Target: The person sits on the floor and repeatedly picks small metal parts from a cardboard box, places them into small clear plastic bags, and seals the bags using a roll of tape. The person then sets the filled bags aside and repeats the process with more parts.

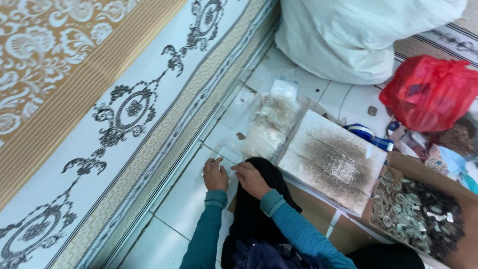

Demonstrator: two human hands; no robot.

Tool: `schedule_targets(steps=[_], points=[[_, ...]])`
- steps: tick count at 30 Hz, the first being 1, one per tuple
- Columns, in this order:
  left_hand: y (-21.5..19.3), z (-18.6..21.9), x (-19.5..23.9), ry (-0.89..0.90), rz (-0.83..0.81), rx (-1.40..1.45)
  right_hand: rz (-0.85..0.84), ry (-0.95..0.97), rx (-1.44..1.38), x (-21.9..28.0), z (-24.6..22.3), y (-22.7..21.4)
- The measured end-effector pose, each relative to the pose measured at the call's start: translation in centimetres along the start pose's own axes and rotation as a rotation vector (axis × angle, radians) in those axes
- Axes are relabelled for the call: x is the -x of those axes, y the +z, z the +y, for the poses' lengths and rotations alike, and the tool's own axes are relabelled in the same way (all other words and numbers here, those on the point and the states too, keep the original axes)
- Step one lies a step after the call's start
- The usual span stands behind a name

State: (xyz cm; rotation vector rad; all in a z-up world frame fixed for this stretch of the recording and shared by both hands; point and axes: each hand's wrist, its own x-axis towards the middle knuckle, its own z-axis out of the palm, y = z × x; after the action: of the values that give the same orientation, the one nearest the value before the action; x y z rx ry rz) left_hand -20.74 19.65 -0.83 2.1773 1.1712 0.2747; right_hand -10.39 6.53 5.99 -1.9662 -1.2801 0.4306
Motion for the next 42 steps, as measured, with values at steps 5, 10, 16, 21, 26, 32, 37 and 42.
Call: schedule_targets(steps=[5,10,16,21,26,32,37,42], points=[[1.9,11.1,0.8,0.182,-0.227,0.239,0.309,0.305,-0.093,5.0,4.0,-9.0],[5.4,22.2,5.1,0.389,-0.476,0.362,0.664,0.544,-0.116,13.5,9.0,-16.1],[13.0,30.0,11.3,0.787,-0.570,0.381,0.956,0.689,-0.042,23.4,11.1,-22.8],[23.4,31.6,16.2,0.904,-0.704,0.325,1.013,0.861,-0.111,31.3,15.4,-26.4],[28.1,35.9,20.2,1.082,-0.859,0.030,0.964,1.021,-0.102,36.8,21.3,-29.1],[32.7,39.3,23.1,1.045,-1.072,-0.497,0.778,1.186,0.002,40.5,29.3,-29.8],[35.9,38.9,24.4,1.069,-1.015,-0.628,0.637,1.245,0.045,40.7,30.0,-30.9],[37.6,39.3,24.3,0.994,-0.959,-0.517,0.341,1.245,0.400,40.7,31.1,-31.0]])
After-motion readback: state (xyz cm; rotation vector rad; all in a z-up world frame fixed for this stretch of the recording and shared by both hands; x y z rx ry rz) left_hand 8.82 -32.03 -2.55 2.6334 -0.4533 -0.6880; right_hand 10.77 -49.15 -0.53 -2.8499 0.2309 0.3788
